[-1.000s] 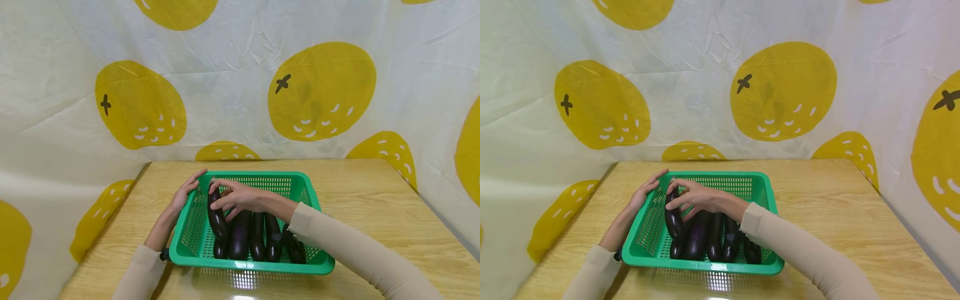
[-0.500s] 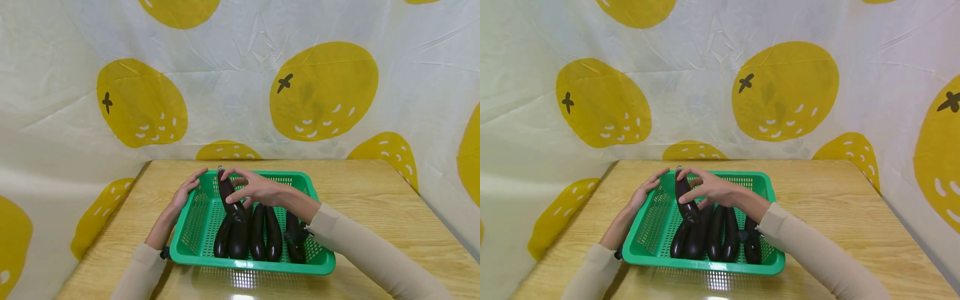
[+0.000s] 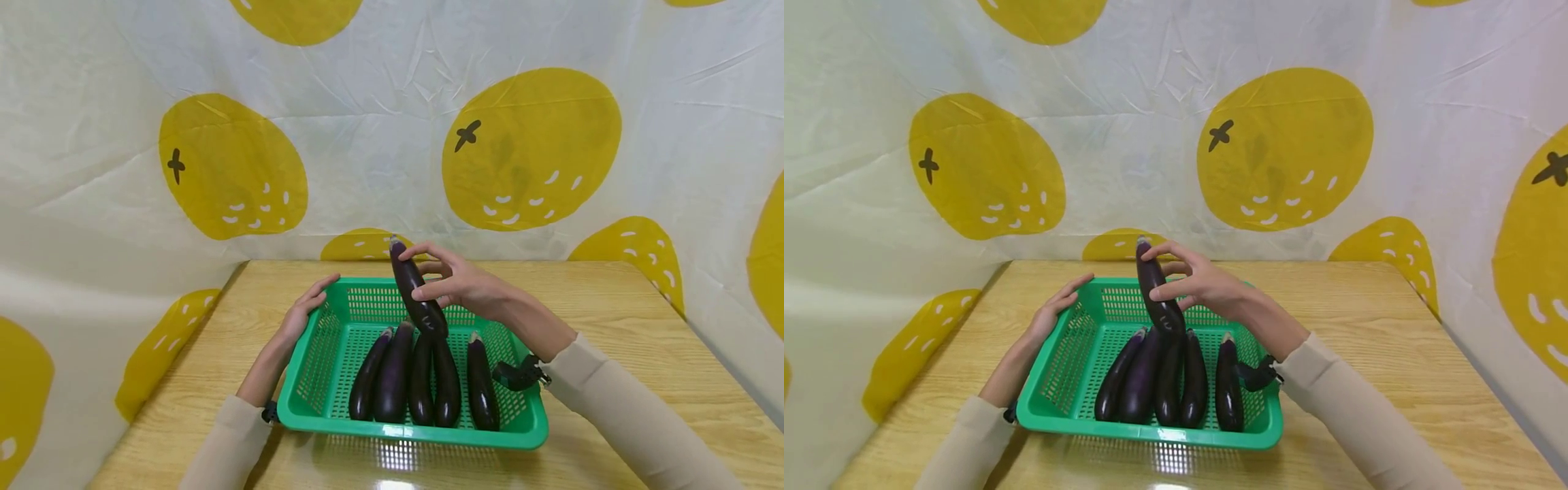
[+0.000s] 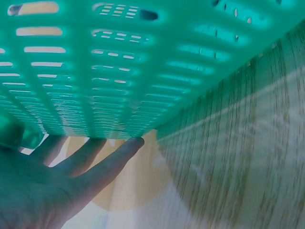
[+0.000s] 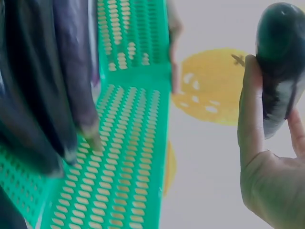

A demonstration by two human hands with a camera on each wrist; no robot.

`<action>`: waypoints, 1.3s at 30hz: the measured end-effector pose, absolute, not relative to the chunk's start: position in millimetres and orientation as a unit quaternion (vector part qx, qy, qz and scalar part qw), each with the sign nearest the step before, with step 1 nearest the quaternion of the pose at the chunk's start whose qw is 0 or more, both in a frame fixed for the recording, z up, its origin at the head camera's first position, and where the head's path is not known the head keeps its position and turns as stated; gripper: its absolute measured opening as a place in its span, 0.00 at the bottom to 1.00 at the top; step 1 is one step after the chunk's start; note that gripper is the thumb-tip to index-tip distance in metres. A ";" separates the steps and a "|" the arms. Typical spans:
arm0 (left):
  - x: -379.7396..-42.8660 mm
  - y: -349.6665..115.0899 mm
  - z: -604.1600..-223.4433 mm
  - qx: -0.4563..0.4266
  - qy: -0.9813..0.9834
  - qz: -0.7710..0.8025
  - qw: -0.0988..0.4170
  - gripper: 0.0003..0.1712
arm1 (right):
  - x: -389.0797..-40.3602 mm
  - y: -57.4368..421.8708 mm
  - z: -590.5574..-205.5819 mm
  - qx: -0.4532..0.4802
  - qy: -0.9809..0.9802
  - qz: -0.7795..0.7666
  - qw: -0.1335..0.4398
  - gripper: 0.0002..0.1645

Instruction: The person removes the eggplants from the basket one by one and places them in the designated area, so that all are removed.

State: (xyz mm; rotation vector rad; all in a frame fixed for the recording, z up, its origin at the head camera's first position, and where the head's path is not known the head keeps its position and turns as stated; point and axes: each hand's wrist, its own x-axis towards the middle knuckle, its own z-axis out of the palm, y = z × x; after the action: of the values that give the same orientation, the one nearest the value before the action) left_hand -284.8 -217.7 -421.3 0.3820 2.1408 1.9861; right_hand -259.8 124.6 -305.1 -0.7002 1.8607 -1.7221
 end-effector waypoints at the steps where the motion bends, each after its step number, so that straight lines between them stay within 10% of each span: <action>1: -284.6 -217.6 -421.5 0.128 0.723 0.672 0.098 0.29 | -259.8 128.8 -303.5 -0.258 0.688 -0.632 0.246 0.35; 39: -282.4 -217.5 -422.2 0.139 0.714 0.679 0.099 0.29 | -274.0 281.2 -349.6 -0.173 0.695 -0.697 0.035 0.32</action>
State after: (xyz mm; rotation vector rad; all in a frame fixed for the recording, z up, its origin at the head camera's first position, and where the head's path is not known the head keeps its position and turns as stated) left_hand -282.4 -217.5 -422.2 0.4126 2.1128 2.0070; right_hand -274.0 281.2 -349.6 -0.5318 2.1374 -2.1410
